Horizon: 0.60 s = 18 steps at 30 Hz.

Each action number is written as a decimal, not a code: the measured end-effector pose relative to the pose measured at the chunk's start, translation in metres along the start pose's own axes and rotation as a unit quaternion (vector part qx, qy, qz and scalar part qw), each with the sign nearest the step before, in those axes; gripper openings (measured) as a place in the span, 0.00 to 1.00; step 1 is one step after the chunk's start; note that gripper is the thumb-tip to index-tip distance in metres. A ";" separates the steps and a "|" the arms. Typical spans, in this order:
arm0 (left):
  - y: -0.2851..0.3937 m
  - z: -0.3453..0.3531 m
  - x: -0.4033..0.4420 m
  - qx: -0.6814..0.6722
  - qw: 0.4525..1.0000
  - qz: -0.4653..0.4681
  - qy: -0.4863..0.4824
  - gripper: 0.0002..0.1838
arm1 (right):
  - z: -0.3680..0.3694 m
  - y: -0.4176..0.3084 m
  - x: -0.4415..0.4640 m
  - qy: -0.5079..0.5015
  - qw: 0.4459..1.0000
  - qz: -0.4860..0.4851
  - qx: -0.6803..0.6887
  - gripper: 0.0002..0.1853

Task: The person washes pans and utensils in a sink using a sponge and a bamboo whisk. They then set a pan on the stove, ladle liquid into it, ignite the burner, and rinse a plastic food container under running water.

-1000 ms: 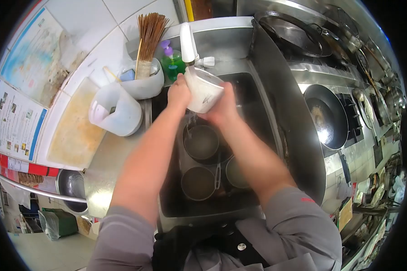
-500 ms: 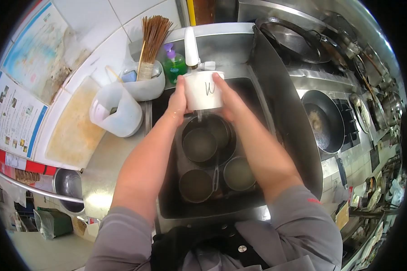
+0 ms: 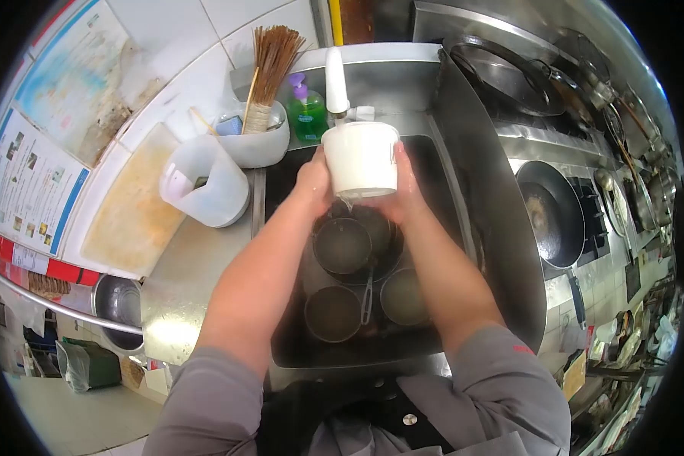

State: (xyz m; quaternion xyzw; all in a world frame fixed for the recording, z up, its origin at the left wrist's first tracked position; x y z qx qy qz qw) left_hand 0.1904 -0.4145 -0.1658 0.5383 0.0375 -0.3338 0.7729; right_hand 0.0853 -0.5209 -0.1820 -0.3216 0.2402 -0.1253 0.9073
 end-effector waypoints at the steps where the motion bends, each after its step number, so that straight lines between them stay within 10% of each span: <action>1: -0.002 0.001 0.002 0.037 0.998 0.014 0.048 0.30 | 0.000 -0.003 0.006 0.000 0.999 -0.037 -0.008 0.38; 3: -0.001 -0.003 -0.005 0.108 0.979 0.042 0.165 0.33 | -0.001 0.000 0.022 -0.011 0.995 -0.093 -0.021 0.38; 7: 0.009 0.002 -0.013 0.266 0.868 0.386 0.160 0.27 | 0.008 -0.003 0.022 0.026 0.990 -0.119 -0.065 0.36; 12: 0.026 -0.010 0.001 0.115 0.955 0.202 0.186 0.16 | 0.023 0.000 -0.001 -0.007 0.999 -0.051 0.020 0.39; 18: 0.019 -0.009 0.000 0.285 0.864 0.389 0.145 0.12 | 0.012 0.000 0.004 -0.020 0.997 -0.054 0.056 0.41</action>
Point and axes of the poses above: each hand's wrist, its own x-axis towards the middle knuckle, its own z-axis out of the palm, y = z × x, the point moved 3 cm from there along x, towards the middle knuckle, and after that the axes turned 13 degrees about y, right-handed, at the moved point
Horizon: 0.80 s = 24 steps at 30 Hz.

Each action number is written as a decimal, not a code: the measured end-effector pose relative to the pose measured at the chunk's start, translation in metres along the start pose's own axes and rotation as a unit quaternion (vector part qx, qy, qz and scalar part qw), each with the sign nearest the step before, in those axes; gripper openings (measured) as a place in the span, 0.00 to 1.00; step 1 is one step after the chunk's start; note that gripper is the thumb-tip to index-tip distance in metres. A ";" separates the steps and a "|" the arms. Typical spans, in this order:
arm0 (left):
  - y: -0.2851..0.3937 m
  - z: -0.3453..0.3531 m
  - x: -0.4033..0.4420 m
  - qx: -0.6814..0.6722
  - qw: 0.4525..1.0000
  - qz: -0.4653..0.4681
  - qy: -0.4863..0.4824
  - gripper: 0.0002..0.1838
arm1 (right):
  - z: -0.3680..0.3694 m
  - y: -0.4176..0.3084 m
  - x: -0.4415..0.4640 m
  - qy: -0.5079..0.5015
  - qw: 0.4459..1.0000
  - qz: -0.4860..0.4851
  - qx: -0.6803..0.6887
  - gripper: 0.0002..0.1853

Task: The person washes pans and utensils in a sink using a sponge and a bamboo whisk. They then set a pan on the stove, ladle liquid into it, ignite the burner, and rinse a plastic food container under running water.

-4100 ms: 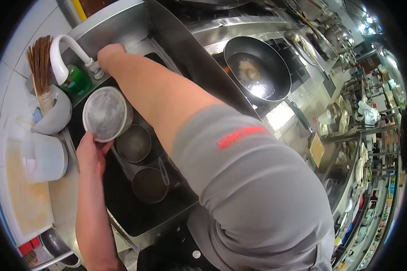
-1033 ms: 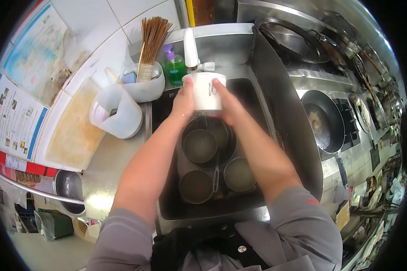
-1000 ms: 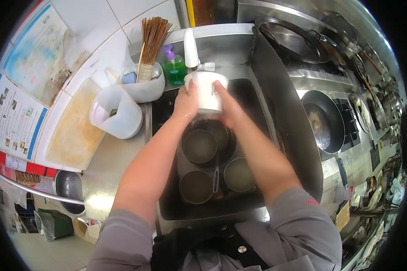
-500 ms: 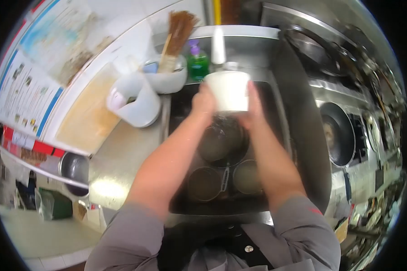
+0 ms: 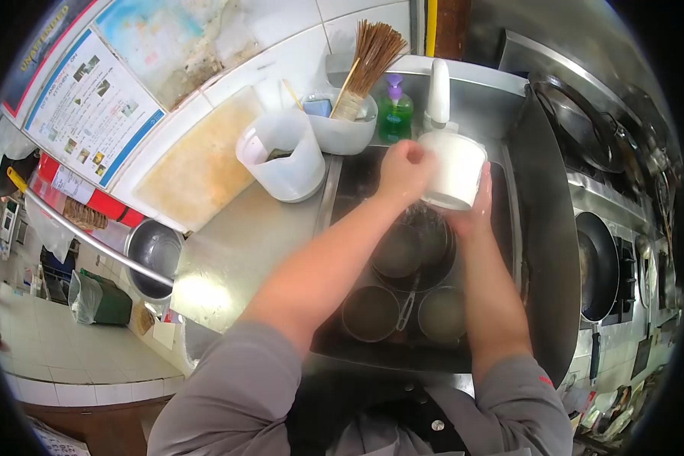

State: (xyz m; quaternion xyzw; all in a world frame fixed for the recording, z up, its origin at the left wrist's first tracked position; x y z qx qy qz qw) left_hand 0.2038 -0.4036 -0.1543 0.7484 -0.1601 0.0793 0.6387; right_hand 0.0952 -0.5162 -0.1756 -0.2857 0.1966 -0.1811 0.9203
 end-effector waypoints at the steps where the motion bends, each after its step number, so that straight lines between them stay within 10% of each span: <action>1: -0.001 0.003 0.003 -0.018 0.999 -0.048 0.007 0.12 | 0.000 -0.001 -0.001 0.003 1.000 0.000 -0.005 0.41; 4: -0.014 0.002 0.017 -0.204 0.917 -0.334 -0.076 0.10 | 0.005 0.000 -0.004 -0.028 0.999 -0.006 -0.038 0.42; 13: -0.005 0.002 0.022 -0.166 0.966 -0.188 -0.068 0.15 | -0.003 -0.008 0.007 -0.032 0.998 -0.027 -0.036 0.40; 18: -0.029 0.002 -0.012 -0.104 0.926 -0.352 -0.091 0.24 | 0.007 -0.013 0.006 -0.018 0.998 -0.051 -0.034 0.38; 24: 0.000 0.007 -0.010 -0.244 0.914 -0.298 -0.130 0.36 | 0.019 -0.016 0.003 0.133 0.942 -0.140 -0.276 0.36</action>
Point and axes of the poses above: each hand's wrist, its own x-axis towards the middle knuckle, its own z-axis out of the palm, y = z × x, the point moved 3 cm from there along x, towards the middle knuckle, and after that the axes turned 13 degrees about y, right-handed, at the moved point
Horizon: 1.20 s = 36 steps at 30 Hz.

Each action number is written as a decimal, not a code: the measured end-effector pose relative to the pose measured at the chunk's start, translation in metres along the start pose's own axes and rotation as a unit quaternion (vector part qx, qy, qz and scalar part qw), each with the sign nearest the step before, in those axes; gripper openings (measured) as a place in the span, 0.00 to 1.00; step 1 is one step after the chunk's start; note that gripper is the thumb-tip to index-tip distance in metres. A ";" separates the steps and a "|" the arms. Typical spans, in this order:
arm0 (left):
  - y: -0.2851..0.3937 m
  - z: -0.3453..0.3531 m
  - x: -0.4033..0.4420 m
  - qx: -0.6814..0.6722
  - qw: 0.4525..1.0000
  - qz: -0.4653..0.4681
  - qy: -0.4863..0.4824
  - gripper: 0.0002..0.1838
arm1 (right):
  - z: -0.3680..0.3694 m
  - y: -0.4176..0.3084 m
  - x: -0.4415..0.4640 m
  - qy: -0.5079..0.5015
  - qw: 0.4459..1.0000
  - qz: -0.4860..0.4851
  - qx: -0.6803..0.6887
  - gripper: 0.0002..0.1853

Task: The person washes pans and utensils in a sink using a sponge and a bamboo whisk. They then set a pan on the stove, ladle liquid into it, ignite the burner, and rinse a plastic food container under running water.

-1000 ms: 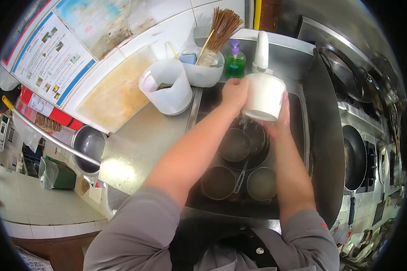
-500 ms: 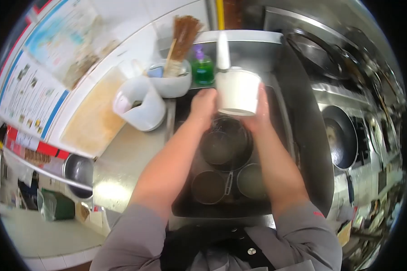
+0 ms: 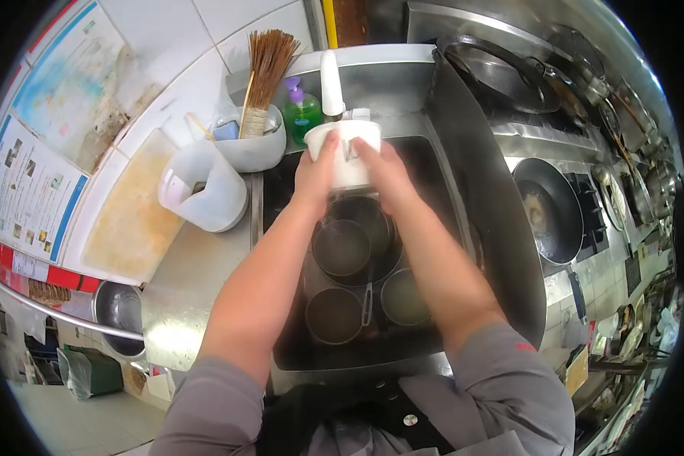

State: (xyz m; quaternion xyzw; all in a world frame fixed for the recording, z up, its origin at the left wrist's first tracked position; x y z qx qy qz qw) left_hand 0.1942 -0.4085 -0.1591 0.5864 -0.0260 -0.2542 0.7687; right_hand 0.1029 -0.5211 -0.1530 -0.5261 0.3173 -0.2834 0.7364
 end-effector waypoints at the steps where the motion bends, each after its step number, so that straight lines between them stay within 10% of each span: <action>1: -0.003 -0.003 0.003 -0.004 1.000 -0.017 0.018 0.36 | 0.003 -0.002 -0.001 -0.015 1.000 -0.015 -0.012 0.36; 5: 0.005 -0.006 -0.023 -0.158 0.985 -0.040 -0.065 0.35 | 0.003 -0.001 0.004 -0.075 0.994 0.050 0.063 0.35; 11: 0.007 -0.011 0.002 -0.018 0.987 -0.092 -0.132 0.27 | 0.007 0.020 0.013 -0.105 0.980 0.100 0.136 0.22; 15: 0.013 -0.015 0.012 -0.004 0.992 -0.101 -0.076 0.27 | 0.003 0.026 0.013 0.006 0.999 -0.051 -0.008 0.60; 36: 0.008 -0.020 0.016 0.036 0.989 -0.125 -0.071 0.24 | -0.012 0.030 0.000 -0.172 0.911 0.089 0.363 0.36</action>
Point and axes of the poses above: each hand's wrist, its own x-axis towards the middle knuckle, its own z-axis out of the palm, y = z × x, the point moved 3 cm from there along x, towards the middle knuckle, and after that the axes turned 13 degrees about y, right-handed, at the moved point
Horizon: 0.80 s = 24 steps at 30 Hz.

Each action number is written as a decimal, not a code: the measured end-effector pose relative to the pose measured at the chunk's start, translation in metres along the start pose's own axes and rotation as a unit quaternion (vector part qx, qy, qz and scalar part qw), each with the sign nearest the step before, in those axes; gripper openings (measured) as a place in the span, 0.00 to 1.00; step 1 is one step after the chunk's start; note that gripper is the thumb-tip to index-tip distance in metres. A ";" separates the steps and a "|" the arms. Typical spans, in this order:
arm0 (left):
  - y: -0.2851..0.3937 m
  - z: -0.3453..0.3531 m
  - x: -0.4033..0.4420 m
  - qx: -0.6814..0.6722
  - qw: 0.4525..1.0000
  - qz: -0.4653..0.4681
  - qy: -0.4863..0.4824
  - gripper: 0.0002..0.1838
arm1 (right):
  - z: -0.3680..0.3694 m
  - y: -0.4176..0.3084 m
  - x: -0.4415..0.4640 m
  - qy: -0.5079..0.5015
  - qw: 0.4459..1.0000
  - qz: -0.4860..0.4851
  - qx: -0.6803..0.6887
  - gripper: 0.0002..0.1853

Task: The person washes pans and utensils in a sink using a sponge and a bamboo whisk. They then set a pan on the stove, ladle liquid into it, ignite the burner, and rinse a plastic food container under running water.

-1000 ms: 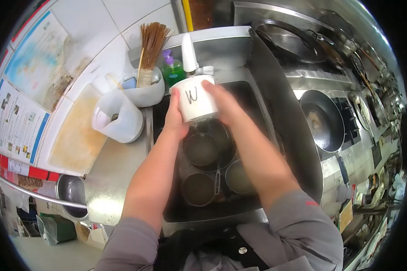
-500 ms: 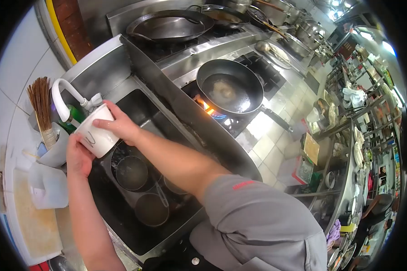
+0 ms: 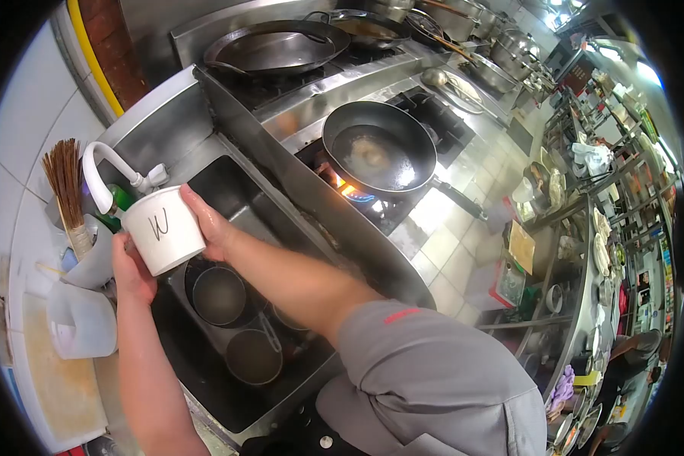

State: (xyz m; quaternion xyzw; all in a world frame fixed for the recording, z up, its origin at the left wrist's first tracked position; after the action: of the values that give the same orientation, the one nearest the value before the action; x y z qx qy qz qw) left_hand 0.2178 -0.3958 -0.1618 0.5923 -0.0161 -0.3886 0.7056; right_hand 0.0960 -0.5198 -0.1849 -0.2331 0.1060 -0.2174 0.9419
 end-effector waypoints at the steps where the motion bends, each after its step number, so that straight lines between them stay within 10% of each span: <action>1: 0.001 0.007 -0.005 -0.022 1.000 -0.017 -0.002 0.24 | 0.006 0.000 -0.003 -0.005 1.000 0.003 0.019 0.36; 7: -0.003 -0.026 0.040 -0.021 0.989 0.145 0.030 0.22 | 0.012 -0.008 0.001 -0.024 0.999 0.002 -0.022 0.39; 24: -0.008 -0.006 0.014 0.002 0.977 0.206 0.050 0.18 | 0.026 -0.016 -0.013 -0.050 0.994 -0.027 0.099 0.41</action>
State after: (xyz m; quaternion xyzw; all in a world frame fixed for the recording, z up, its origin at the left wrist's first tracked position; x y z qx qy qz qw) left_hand 0.2267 -0.3986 -0.1767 0.5961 -0.1029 -0.2051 0.7694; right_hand 0.0864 -0.5166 -0.1530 -0.1524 0.0306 -0.2407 0.9581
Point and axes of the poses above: each hand's wrist, its own x-axis towards the middle knuckle, its own z-axis out of the palm, y = z × x, the point moved 3 cm from there along x, towards the middle knuckle, and after that the axes turned 13 degrees about y, right-handed, at the moved point
